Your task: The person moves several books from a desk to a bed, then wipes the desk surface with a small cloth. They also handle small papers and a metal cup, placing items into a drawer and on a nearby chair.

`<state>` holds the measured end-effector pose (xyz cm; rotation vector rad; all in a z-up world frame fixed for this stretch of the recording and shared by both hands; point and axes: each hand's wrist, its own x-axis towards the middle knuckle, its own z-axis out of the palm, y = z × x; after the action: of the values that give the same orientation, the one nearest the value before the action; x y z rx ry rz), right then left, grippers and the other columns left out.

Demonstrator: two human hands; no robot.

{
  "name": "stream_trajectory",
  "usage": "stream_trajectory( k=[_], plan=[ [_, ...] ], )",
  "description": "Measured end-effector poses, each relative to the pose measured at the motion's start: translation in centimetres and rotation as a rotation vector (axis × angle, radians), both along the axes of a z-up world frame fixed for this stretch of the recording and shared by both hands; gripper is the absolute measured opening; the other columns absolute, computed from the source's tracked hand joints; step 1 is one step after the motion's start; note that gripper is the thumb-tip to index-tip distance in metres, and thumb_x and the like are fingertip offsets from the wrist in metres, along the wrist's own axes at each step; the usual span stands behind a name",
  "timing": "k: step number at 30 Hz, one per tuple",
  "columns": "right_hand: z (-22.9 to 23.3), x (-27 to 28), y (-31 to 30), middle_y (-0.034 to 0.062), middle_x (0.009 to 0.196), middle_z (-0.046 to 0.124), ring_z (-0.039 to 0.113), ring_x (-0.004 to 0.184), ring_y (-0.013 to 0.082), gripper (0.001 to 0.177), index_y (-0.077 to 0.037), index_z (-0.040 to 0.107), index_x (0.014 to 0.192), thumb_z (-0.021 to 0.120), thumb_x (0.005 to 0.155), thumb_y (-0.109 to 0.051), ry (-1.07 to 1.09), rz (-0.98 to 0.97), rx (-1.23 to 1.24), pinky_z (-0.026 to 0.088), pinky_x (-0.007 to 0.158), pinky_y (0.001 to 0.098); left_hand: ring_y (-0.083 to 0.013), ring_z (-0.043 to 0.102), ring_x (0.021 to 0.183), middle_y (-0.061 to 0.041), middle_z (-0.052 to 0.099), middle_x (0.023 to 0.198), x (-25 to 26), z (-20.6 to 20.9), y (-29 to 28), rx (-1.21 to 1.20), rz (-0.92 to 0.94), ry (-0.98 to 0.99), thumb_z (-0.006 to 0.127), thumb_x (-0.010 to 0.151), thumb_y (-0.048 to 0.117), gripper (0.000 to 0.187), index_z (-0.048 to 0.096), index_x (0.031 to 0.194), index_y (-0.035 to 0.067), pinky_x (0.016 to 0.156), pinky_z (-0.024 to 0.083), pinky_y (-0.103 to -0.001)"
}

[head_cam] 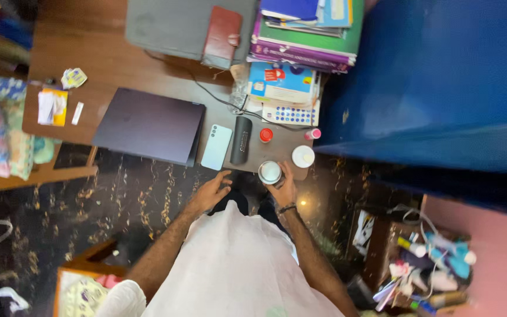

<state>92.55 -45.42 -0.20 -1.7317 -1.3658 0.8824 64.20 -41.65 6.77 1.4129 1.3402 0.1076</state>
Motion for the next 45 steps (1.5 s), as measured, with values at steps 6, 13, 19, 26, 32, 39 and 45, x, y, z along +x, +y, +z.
stream_trajectory(
  k=[6,13,19,26,32,39,45],
  plan=[
    [1.9,1.6,1.1,0.0079,0.142,0.065,0.071,0.091,0.0200,0.101,-0.005,0.039,0.149,0.096,0.067,-0.025,0.102,0.133,0.011,0.058,0.082,0.0323,-0.0186,0.065,0.074,-0.003,0.071,0.129,1.5,0.7,-6.2,-0.034,0.254,0.071,0.063,0.095,0.023,0.064,0.036,0.153,0.017,0.080,0.055,-0.037],
    [8.3,-1.6,5.9,0.0069,0.135,0.068,0.065,0.077,0.0147,0.089,-0.007,0.054,0.139,0.100,0.064,-0.021,0.103,0.508,0.270,0.056,0.071,0.0293,-0.0118,0.068,0.075,-0.004,0.069,0.128,1.5,-0.1,-13.6,-0.029,0.519,0.075,0.062,0.097,0.021,0.064,0.035,0.154,0.017,0.081,0.055,-0.033],
    [14.5,-11.2,9.2,0.0095,0.140,0.066,0.056,0.062,0.0102,0.080,-0.008,0.056,0.136,0.095,0.067,-0.016,0.221,0.899,0.364,0.053,0.064,0.0254,-0.0181,0.070,0.076,-0.005,0.071,0.126,-0.6,-1.0,-19.2,0.049,0.873,0.014,0.064,0.095,0.019,0.065,0.036,0.153,0.016,0.080,0.058,-0.036],
    [17.7,-24.8,5.6,0.0010,0.106,0.074,0.055,0.061,0.0070,0.085,-0.008,0.059,0.140,0.098,0.066,-0.020,0.236,1.261,0.273,0.048,0.057,0.0232,-0.0197,0.075,0.091,-0.008,0.072,0.125,-6.1,-4.4,-26.9,0.137,1.251,-0.072,0.063,0.097,0.021,0.063,0.035,0.153,0.015,0.087,0.058,-0.035],
    [19.2,-36.7,1.2,0.0035,0.107,0.069,0.052,0.057,0.0048,0.081,-0.005,0.061,0.134,0.098,0.063,-0.020,0.317,1.450,0.247,0.044,0.051,0.0204,-0.0220,0.073,0.101,-0.010,0.071,0.125,-13.6,-4.9,-30.9,0.268,1.440,-0.053,0.066,0.097,0.018,0.062,0.038,0.152,0.014,0.090,0.057,-0.038],
    [17.1,-47.3,-2.5,-0.0035,0.068,0.060,0.049,0.054,0.0017,0.081,-0.004,0.059,0.133,0.098,0.064,-0.021,0.319,1.560,0.131,0.040,0.050,0.0183,-0.0239,0.074,0.098,-0.009,0.069,0.128,-23.4,2.0,-33.8,0.417,1.709,0.079,0.064,0.096,0.017,0.060,0.039,0.151,0.014,0.084,0.060,-0.036],
    [14.4,-53.9,-3.7,-0.0038,0.070,0.060,0.046,0.055,0.0022,0.078,-0.002,0.058,0.131,0.097,0.065,-0.019,0.280,1.691,-0.011,0.037,0.049,0.0191,-0.0240,0.075,0.097,-0.009,0.068,0.132,-26.9,7.6,-35.0,0.450,1.836,0.152,0.067,0.094,0.018,0.060,0.042,0.149,0.012,0.082,0.058,-0.035]
  ],
)
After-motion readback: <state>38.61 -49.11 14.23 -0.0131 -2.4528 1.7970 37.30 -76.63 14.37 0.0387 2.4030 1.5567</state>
